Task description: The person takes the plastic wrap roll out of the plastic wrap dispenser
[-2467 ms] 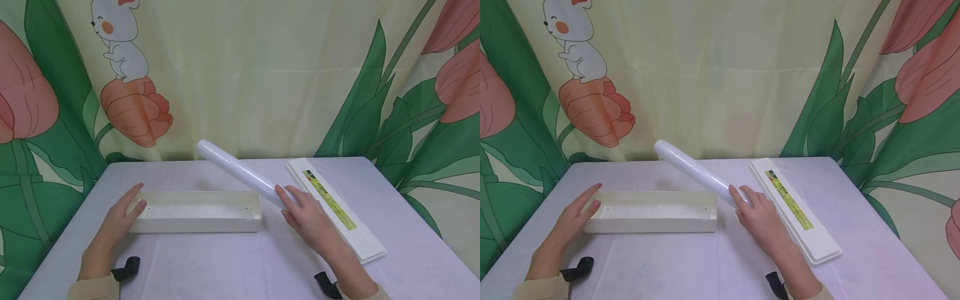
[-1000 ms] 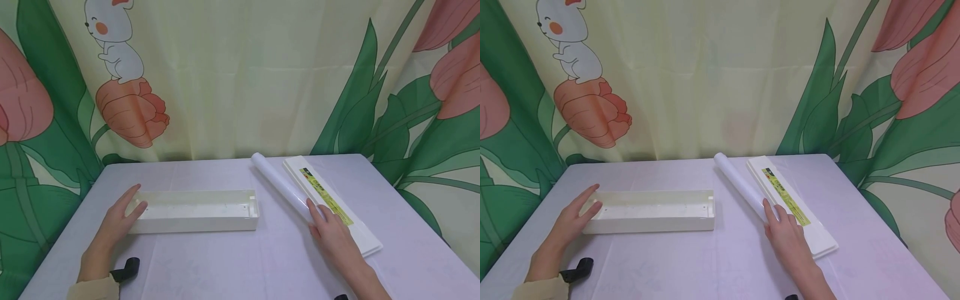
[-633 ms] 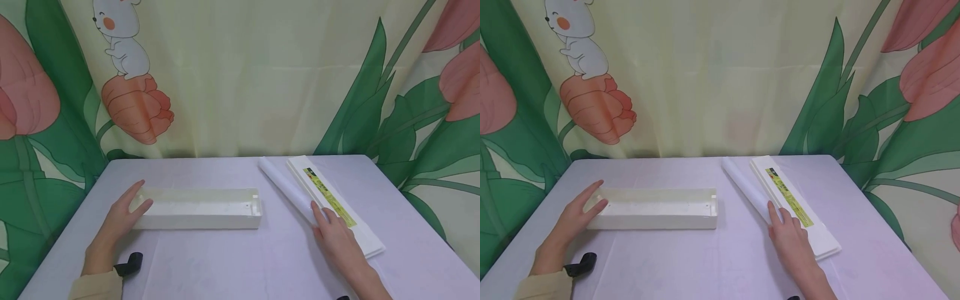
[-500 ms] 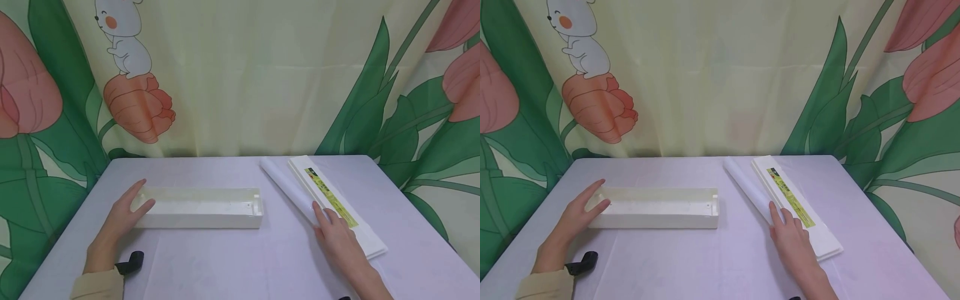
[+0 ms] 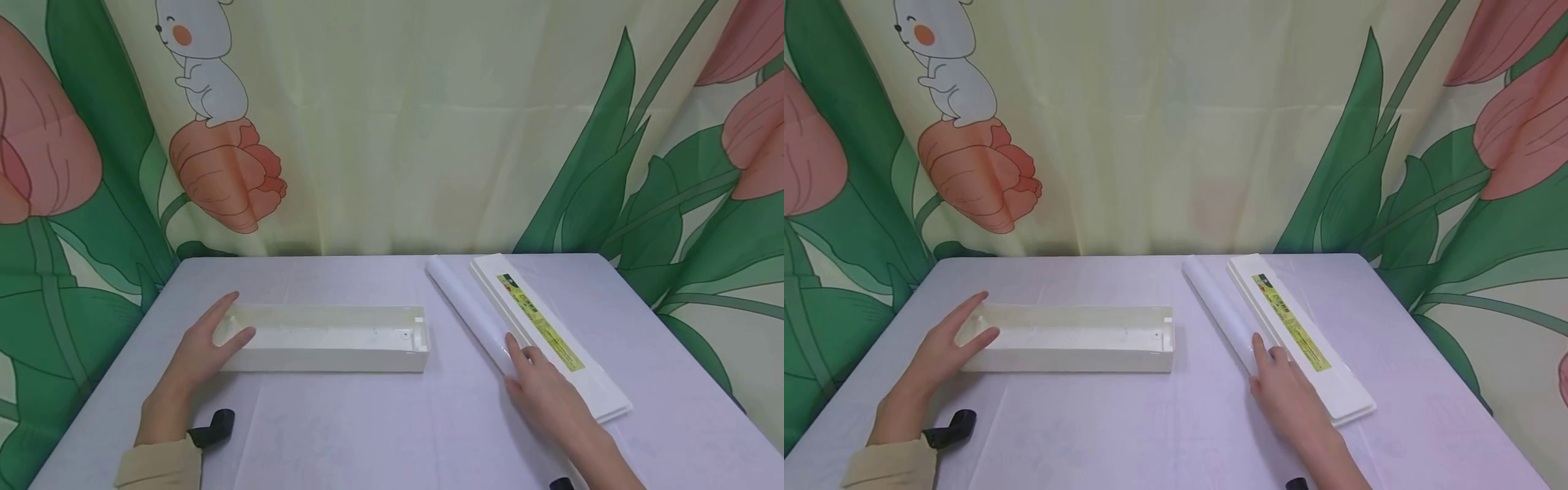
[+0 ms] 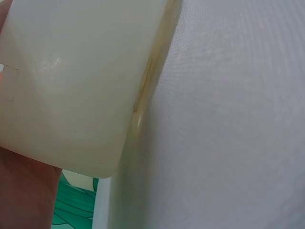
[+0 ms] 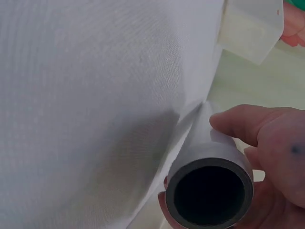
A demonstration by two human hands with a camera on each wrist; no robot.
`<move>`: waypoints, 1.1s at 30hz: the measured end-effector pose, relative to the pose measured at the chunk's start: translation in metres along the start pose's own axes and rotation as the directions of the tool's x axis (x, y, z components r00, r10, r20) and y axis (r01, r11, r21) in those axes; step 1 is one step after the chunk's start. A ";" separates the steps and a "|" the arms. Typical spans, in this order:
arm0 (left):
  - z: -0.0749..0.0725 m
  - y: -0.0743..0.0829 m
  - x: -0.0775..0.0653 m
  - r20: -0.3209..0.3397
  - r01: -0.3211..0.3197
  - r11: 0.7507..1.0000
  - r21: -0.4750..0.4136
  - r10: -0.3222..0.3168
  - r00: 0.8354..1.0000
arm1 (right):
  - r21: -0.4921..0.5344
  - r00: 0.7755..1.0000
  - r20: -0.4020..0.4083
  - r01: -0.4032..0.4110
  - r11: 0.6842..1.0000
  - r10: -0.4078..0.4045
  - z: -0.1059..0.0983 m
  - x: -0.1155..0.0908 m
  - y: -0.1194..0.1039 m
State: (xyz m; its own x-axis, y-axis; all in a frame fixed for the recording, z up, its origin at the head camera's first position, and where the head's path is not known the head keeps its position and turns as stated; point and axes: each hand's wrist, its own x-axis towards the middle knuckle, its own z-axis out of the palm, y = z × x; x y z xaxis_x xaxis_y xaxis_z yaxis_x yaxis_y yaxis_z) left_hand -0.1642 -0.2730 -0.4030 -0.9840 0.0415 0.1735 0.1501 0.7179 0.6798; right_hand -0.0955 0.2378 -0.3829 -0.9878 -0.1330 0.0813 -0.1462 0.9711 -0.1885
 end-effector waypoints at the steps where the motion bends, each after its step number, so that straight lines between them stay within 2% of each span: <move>1: 0.000 0.000 0.000 0.001 -0.001 1.000 0.002 0.001 1.000 | 0.000 1.000 0.015 -0.006 1.000 0.006 0.000 0.000 0.000; 6: 0.001 0.001 0.000 0.003 -0.003 1.000 0.005 0.003 1.000 | -0.007 0.999 0.046 -0.022 1.000 0.022 0.001 -0.001 -0.001; 13: 0.001 0.002 0.000 0.012 0.002 1.000 0.010 -0.002 1.000 | -0.024 1.000 0.030 0.000 1.000 0.001 0.002 -0.001 0.000; 23: 0.007 0.004 0.008 0.038 -0.015 1.000 -0.013 0.016 0.999 | -0.059 0.998 0.043 -0.032 0.998 0.035 0.000 -0.009 0.003; 29: 0.001 0.000 0.007 0.055 -0.020 1.000 0.004 0.020 0.998 | -0.029 0.993 0.100 -0.065 0.997 0.067 -0.003 -0.014 0.002; 33: -0.005 -0.005 0.003 0.059 -0.004 1.000 0.019 0.002 0.998 | -0.010 0.991 0.121 -0.055 0.998 0.055 -0.009 -0.011 0.002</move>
State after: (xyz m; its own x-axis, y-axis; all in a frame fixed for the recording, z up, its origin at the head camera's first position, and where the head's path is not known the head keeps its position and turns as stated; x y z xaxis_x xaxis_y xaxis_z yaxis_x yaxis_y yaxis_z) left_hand -0.1670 -0.2800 -0.4020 -0.9876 0.0844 0.1326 0.1518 0.7309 0.6654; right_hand -0.0841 0.2428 -0.3758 -0.9936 -0.1021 -0.0483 -0.0916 0.9788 -0.1833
